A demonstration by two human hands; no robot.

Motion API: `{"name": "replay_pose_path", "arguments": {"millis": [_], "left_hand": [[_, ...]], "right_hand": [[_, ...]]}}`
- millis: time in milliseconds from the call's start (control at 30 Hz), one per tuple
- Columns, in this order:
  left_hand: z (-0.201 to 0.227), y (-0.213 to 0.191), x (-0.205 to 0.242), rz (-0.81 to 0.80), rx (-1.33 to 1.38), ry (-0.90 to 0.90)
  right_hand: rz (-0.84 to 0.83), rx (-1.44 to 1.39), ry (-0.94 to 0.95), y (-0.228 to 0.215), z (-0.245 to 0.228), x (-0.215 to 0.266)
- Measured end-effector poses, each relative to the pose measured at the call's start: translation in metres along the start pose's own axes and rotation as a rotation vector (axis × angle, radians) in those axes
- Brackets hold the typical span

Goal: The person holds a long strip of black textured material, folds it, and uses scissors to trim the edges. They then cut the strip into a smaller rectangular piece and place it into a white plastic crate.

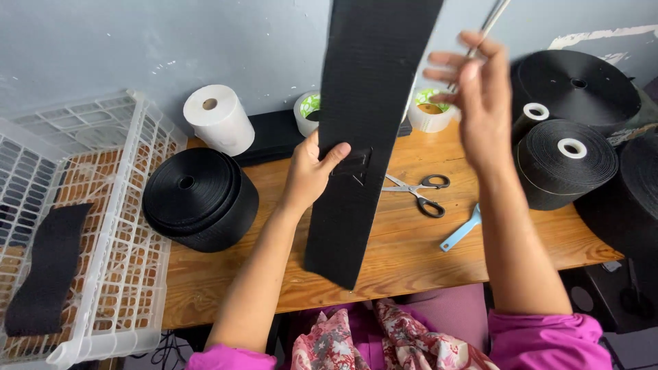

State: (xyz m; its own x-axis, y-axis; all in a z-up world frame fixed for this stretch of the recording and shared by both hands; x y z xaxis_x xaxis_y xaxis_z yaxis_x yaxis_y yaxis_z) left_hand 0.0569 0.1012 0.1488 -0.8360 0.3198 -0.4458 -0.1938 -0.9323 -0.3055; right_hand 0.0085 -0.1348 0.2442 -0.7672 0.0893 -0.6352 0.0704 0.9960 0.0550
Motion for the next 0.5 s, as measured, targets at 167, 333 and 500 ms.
{"name": "replay_pose_path", "arguments": {"millis": [167,333,500], "left_hand": [[0.017,-0.021,-0.007,0.270,-0.070,0.017],[0.008,-0.025,-0.001,0.406,-0.041,-0.007],[-0.002,-0.021,0.005,0.426,0.090,-0.049]], "right_hand": [[-0.134,-0.007,0.114,0.060,0.068,0.066],[-0.155,0.161,0.241,0.085,0.102,0.091],[-0.093,0.232,0.303,0.083,0.115,0.092]]}}
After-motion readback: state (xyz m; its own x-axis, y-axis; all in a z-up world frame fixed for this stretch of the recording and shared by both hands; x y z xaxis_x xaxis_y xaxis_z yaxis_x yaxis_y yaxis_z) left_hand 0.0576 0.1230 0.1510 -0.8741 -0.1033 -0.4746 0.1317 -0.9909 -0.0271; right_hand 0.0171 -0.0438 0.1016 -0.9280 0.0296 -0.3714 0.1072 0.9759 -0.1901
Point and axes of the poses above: each hand's wrist, its own x-axis away from the middle knuckle, its own y-axis out of the palm, z = x × y, the point moved 6 cm from there along -x, towards the middle knuckle, and after that the axes turned 13 degrees about -x, right-handed, at the moved point
